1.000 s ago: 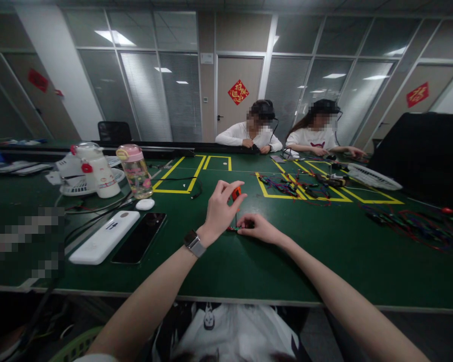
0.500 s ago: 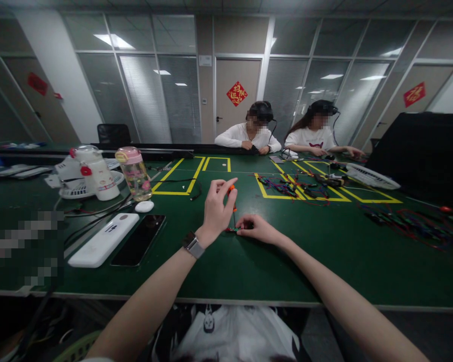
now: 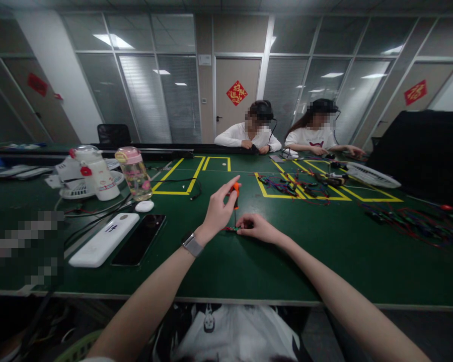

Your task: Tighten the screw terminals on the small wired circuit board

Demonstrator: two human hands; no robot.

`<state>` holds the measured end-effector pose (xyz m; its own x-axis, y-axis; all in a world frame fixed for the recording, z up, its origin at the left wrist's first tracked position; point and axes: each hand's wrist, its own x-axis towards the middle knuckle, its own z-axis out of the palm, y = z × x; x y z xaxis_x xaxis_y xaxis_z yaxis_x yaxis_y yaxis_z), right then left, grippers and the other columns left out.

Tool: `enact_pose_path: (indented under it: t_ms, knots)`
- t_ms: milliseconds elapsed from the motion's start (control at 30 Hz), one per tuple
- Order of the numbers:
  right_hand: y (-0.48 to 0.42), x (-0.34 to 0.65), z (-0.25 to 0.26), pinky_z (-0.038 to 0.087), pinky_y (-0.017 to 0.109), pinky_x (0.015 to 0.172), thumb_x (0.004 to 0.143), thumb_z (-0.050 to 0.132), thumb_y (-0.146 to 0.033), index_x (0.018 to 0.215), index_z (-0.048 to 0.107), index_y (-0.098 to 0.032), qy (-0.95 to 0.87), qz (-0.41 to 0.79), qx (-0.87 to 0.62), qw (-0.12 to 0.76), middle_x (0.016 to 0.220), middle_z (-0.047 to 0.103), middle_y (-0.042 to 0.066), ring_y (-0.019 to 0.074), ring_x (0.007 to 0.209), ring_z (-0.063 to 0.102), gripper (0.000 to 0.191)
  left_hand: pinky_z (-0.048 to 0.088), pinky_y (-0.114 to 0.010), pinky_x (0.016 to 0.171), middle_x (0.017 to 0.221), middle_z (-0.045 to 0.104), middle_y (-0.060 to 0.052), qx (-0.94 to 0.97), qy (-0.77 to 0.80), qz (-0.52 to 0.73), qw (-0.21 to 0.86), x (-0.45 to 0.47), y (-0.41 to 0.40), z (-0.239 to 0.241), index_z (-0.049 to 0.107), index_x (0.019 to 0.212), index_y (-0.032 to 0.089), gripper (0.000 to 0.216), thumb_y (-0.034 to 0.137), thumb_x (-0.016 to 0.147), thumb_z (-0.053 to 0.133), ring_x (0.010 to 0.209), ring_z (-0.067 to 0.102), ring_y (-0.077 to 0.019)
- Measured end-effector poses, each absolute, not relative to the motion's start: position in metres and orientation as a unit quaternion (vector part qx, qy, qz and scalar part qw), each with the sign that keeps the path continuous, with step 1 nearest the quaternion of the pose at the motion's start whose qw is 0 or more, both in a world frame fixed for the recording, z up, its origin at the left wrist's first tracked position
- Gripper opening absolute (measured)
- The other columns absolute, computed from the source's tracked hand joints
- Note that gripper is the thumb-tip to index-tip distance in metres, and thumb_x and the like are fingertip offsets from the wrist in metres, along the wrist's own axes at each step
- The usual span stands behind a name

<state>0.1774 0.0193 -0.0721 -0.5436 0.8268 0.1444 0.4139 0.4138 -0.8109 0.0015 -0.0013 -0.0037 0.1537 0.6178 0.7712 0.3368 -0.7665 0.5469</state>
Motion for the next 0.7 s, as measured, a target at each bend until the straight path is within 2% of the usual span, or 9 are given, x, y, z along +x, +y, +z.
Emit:
enact_pose_path:
  t_ms: [67, 200, 267, 367, 433, 567, 633, 700]
  knots:
    - [0.0196, 0.1775, -0.0723, 0.041, 0.025, 0.062, 0.073, 0.073, -0.029, 0.088, 0.068, -0.014, -0.795, 0.376, -0.389, 0.276, 0.071, 0.058, -0.001, 0.0132, 0.065, 0.052, 0.022, 0.051, -0.029, 0.081, 0.103, 0.065, -0.004, 0.757, 0.311, 0.561, 0.126, 0.0012, -0.0009, -0.0033, 0.055, 0.129, 0.023, 0.035, 0.019, 0.094, 0.051, 0.087, 0.062, -0.014]
    - [0.0189, 0.1773, -0.0718, 0.041, 0.025, 0.063, 0.073, 0.073, -0.029, 0.087, 0.069, -0.014, -0.794, 0.372, -0.39, 0.282, 0.071, 0.059, -0.001, 0.0134, 0.066, 0.053, 0.021, 0.05, -0.029, 0.076, 0.089, 0.059, -0.001, 0.745, 0.343, 0.57, 0.05, -0.0002, -0.0035, 0.0004, 0.064, 0.107, 0.021, 0.022, 0.026, 0.085, 0.067, 0.077, 0.056, -0.0138]
    - [0.0187, 0.1772, -0.0718, 0.042, 0.025, 0.062, 0.073, 0.072, -0.027, 0.088, 0.069, -0.014, -0.794, 0.37, -0.391, 0.281, 0.071, 0.059, -0.001, 0.0132, 0.065, 0.053, 0.019, 0.049, -0.03, 0.08, 0.093, 0.058, -0.003, 0.747, 0.348, 0.565, 0.038, -0.0007, -0.005, 0.0015, 0.063, 0.111, 0.022, 0.022, 0.026, 0.09, 0.059, 0.082, 0.056, -0.0149]
    - [0.0188, 0.1772, -0.0721, 0.042, 0.025, 0.062, 0.074, 0.071, -0.025, 0.089, 0.069, -0.014, -0.796, 0.371, -0.39, 0.278, 0.071, 0.059, -0.001, 0.013, 0.065, 0.052, 0.019, 0.048, -0.032, 0.088, 0.107, 0.061, -0.006, 0.762, 0.319, 0.558, 0.084, -0.0004, -0.0051, 0.0008, 0.055, 0.128, 0.023, 0.033, 0.021, 0.098, 0.042, 0.095, 0.059, -0.016]
    - [0.0189, 0.1773, -0.0722, 0.042, 0.025, 0.063, 0.074, 0.071, -0.025, 0.089, 0.069, -0.014, -0.796, 0.371, -0.39, 0.278, 0.072, 0.059, 0.0, 0.0132, 0.066, 0.053, 0.019, 0.049, -0.032, 0.085, 0.103, 0.063, -0.005, 0.76, 0.311, 0.562, 0.105, 0.0002, -0.0044, -0.0002, 0.053, 0.129, 0.023, 0.034, 0.021, 0.097, 0.044, 0.09, 0.06, -0.0153]
    - [0.0179, 0.1774, -0.0709, 0.042, 0.025, 0.063, 0.074, 0.072, -0.027, 0.088, 0.069, -0.014, -0.798, 0.365, -0.391, 0.278, 0.072, 0.06, 0.0, 0.0136, 0.066, 0.053, 0.019, 0.049, -0.029, 0.075, 0.089, 0.06, -0.002, 0.735, 0.35, 0.579, 0.042, -0.0001, -0.0039, -0.0006, 0.064, 0.109, 0.023, 0.022, 0.027, 0.088, 0.063, 0.076, 0.056, -0.0141]
    - [0.0171, 0.1772, -0.0696, 0.043, 0.026, 0.063, 0.074, 0.072, -0.027, 0.088, 0.069, -0.014, -0.799, 0.361, -0.392, 0.278, 0.072, 0.06, 0.0, 0.0138, 0.066, 0.054, 0.019, 0.05, -0.031, 0.078, 0.093, 0.06, -0.003, 0.735, 0.362, 0.573, 0.026, -0.0006, -0.0038, -0.001, 0.063, 0.112, 0.023, 0.024, 0.03, 0.09, 0.06, 0.082, 0.057, -0.0154]
    - [0.0163, 0.1767, -0.0684, 0.043, 0.026, 0.064, 0.075, 0.071, -0.026, 0.088, 0.069, -0.014, -0.801, 0.359, -0.392, 0.276, 0.073, 0.06, 0.0, 0.0138, 0.067, 0.054, 0.018, 0.049, -0.033, 0.086, 0.106, 0.061, -0.006, 0.742, 0.351, 0.568, 0.049, -0.0006, -0.0032, -0.0021, 0.057, 0.125, 0.024, 0.03, 0.027, 0.096, 0.048, 0.093, 0.059, -0.0165]
